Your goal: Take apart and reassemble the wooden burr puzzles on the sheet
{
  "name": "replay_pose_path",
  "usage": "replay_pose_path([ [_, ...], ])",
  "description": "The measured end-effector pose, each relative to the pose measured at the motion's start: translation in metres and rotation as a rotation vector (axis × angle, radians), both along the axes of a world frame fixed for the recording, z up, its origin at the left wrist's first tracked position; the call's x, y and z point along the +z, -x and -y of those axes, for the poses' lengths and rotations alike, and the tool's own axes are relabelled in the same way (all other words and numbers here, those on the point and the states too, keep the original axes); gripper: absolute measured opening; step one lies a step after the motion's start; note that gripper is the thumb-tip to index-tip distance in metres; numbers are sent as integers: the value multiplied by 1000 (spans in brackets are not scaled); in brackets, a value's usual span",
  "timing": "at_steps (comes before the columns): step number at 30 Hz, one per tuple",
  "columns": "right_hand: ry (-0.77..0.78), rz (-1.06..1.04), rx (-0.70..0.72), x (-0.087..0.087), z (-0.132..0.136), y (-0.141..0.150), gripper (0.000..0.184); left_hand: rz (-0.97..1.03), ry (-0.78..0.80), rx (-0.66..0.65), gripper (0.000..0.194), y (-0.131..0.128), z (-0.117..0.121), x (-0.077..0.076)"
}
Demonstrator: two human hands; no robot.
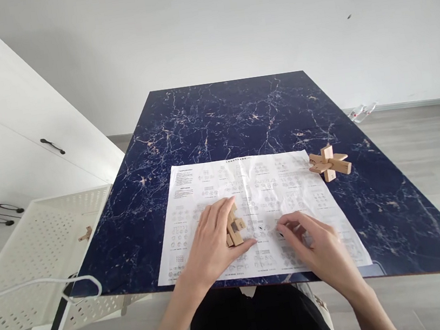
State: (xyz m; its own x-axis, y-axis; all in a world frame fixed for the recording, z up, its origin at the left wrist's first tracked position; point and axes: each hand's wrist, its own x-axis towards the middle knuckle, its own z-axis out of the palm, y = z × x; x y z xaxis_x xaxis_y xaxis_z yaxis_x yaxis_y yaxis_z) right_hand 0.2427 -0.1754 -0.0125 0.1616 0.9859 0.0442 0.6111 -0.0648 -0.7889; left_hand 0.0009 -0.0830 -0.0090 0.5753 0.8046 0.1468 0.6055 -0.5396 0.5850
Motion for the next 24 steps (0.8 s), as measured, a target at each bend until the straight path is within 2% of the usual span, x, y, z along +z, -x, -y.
replay_pose_path([
  [3, -66, 45, 103, 5, -4, 10, 21, 5, 42, 21, 111, 5, 2, 1],
  [5, -103, 61, 155, 7, -9, 17, 18, 3, 63, 38, 113, 12, 3, 3],
  [9, -151, 66, 207, 8, -18, 31, 23, 9, 77, 76, 100, 29, 7, 4],
  [14, -111, 113, 253, 3, -29, 40, 33, 12, 77, 76, 85, 41, 8, 0],
  [20, -131, 168, 217, -5, -40, 48, 28, 25, 129, 107, 79, 43, 8, -1],
  [24, -140, 67, 182, -4, -40, 50, 26, 74, 136, 133, 75, 45, 8, 2],
])
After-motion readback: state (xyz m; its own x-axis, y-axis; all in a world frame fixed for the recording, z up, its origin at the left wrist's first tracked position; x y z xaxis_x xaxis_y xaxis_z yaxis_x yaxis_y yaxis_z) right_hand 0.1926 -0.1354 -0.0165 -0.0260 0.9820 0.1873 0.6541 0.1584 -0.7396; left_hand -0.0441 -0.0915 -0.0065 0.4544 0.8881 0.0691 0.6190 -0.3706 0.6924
